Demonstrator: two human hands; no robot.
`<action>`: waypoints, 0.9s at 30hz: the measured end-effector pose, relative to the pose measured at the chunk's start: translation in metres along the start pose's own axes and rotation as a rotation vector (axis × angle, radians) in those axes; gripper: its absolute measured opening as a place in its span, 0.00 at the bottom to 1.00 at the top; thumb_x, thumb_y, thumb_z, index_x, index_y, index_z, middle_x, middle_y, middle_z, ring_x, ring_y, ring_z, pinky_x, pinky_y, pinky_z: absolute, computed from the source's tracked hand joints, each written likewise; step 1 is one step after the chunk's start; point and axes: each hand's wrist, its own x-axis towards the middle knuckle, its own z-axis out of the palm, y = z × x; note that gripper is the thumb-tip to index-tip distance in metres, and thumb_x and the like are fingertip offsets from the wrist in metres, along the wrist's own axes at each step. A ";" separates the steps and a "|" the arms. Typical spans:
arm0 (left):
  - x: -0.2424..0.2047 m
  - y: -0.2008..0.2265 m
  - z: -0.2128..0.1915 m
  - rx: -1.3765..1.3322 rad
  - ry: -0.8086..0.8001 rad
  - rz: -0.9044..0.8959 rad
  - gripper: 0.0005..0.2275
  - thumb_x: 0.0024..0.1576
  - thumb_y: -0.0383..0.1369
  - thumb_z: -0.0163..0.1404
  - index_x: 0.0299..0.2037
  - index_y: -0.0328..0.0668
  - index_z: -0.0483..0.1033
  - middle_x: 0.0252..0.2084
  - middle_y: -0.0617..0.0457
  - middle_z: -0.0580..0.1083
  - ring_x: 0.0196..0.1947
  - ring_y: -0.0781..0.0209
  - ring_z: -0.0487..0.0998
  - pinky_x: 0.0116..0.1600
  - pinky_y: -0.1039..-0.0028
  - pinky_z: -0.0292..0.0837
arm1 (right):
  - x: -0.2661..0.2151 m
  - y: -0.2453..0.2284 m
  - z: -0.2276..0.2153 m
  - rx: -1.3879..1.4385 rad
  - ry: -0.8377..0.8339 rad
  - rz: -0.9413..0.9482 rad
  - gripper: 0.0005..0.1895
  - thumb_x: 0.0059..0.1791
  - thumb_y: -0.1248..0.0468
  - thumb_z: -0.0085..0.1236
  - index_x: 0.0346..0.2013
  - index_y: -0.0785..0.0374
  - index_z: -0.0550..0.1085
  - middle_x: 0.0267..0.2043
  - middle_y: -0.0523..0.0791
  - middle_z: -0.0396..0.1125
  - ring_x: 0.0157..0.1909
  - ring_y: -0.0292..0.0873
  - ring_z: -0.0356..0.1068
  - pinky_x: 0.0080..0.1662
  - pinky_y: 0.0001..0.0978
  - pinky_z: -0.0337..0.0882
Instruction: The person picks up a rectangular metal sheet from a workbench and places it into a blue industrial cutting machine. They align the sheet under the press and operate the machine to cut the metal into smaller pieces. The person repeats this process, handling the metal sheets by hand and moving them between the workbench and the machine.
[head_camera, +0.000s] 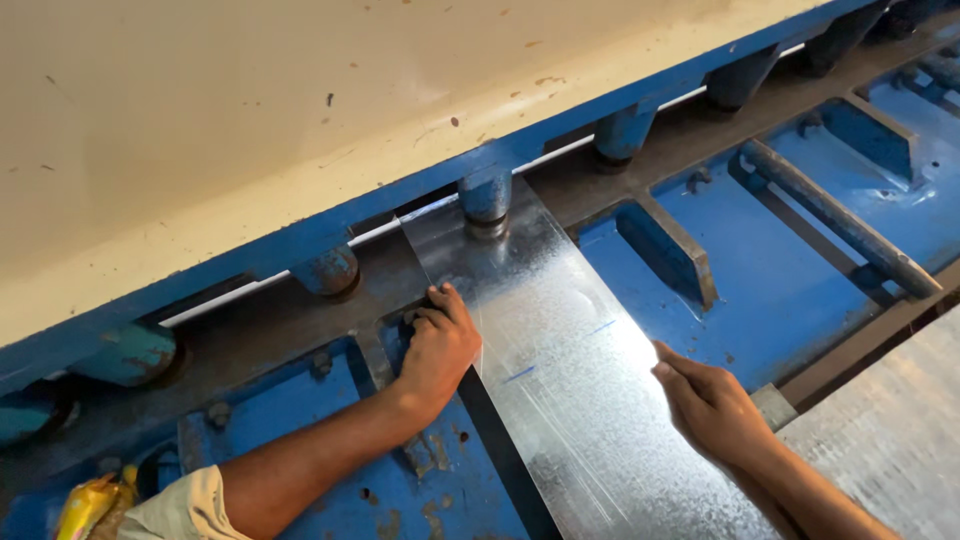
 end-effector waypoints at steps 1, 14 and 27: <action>0.000 0.001 0.001 -0.001 -0.002 -0.002 0.17 0.53 0.22 0.50 0.51 0.19 0.75 0.44 0.31 0.78 0.29 0.51 0.82 0.31 0.74 0.78 | 0.000 0.001 0.000 -0.008 0.004 -0.011 0.28 0.53 0.55 0.47 0.65 0.66 0.68 0.13 0.41 0.58 0.18 0.34 0.58 0.24 0.31 0.63; -0.001 0.006 0.005 -0.027 0.007 -0.014 0.17 0.52 0.22 0.50 0.52 0.19 0.75 0.45 0.32 0.78 0.32 0.54 0.83 0.32 0.77 0.78 | 0.002 0.004 -0.002 -0.333 -0.127 0.270 0.26 0.62 0.57 0.43 0.75 0.60 0.64 0.46 0.73 0.69 0.31 0.54 0.73 0.44 0.46 0.74; -0.001 0.001 0.002 -0.011 0.031 -0.022 0.16 0.54 0.22 0.50 0.52 0.21 0.76 0.45 0.34 0.78 0.32 0.54 0.82 0.32 0.77 0.77 | -0.004 -0.005 0.001 -0.217 -0.031 0.122 0.26 0.59 0.58 0.45 0.71 0.65 0.67 0.31 0.67 0.70 0.25 0.41 0.63 0.31 0.34 0.67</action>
